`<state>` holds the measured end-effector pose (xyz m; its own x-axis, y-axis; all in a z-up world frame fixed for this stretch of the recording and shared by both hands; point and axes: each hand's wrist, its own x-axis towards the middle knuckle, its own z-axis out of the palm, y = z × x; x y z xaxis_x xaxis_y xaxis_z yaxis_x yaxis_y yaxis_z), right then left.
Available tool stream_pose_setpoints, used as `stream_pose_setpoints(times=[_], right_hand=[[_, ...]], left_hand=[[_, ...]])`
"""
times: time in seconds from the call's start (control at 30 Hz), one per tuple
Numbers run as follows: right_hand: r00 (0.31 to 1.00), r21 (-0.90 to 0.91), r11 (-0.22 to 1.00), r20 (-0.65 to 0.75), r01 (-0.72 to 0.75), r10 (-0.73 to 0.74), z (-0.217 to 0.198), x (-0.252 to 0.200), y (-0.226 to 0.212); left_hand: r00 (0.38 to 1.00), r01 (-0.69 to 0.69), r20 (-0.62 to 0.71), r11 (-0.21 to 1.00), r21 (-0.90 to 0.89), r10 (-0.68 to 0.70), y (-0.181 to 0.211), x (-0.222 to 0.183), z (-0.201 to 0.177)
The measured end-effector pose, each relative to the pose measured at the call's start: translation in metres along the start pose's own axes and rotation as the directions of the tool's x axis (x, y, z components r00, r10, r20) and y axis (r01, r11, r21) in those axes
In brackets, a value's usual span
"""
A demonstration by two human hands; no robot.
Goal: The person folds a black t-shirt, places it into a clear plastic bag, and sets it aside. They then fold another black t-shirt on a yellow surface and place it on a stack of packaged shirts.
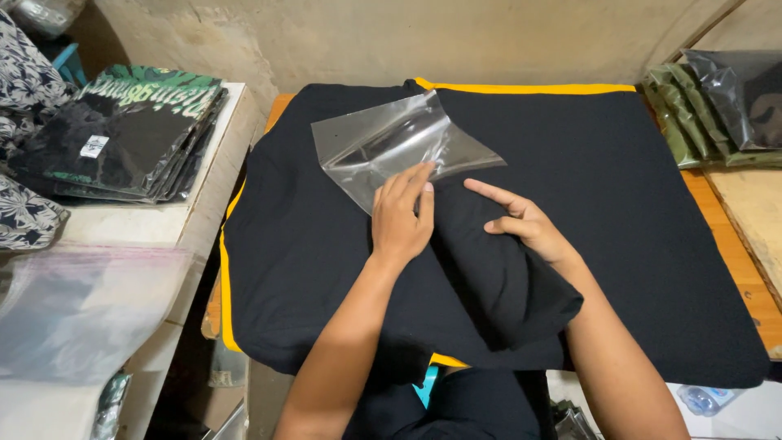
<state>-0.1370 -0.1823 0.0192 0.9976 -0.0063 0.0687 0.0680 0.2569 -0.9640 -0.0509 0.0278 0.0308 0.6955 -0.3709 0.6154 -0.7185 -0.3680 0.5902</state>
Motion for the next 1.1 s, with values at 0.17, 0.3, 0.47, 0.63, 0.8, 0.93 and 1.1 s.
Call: stream_pose_setpoints(times=[0.17,0.3,0.47,0.63,0.8,0.93,1.1], right_hand=[[1.000,-0.043,0.999,-0.001,0.020,-0.020,0.002,0.004,0.001],[0.996,-0.113,0.992,-0.065,0.060,-0.067,-0.010,0.009,0.013],[0.990,-0.170,0.979,-0.067,0.115,-0.128,0.006,0.007,0.004],[0.986,-0.191,0.973,-0.074,0.132,-0.149,0.011,0.004,0.006],[0.984,-0.074,0.986,-0.078,0.152,-0.158,0.015,0.010,0.014],[0.979,-0.099,0.978,-0.068,0.182,-0.190,0.009,0.016,0.021],[0.987,0.033,0.994,-0.131,0.100,-0.095,-0.015,0.006,0.033]], left_hand=[[0.975,-0.220,0.028,0.975,0.031,0.219,-0.002,-0.004,0.011],[0.931,-0.364,0.024,0.930,0.046,0.363,-0.007,-0.009,0.026],[0.918,-0.396,-0.013,0.912,-0.108,0.397,0.003,-0.008,0.020],[0.874,-0.280,-0.421,0.960,-0.028,0.243,-0.013,0.006,0.016],[0.686,0.458,0.065,0.361,-0.812,-0.724,-0.037,0.004,0.032],[0.767,0.477,0.251,0.262,-0.839,-0.591,-0.012,0.007,0.028],[0.717,0.624,0.466,0.179,-0.761,-0.518,-0.002,-0.001,0.030]])
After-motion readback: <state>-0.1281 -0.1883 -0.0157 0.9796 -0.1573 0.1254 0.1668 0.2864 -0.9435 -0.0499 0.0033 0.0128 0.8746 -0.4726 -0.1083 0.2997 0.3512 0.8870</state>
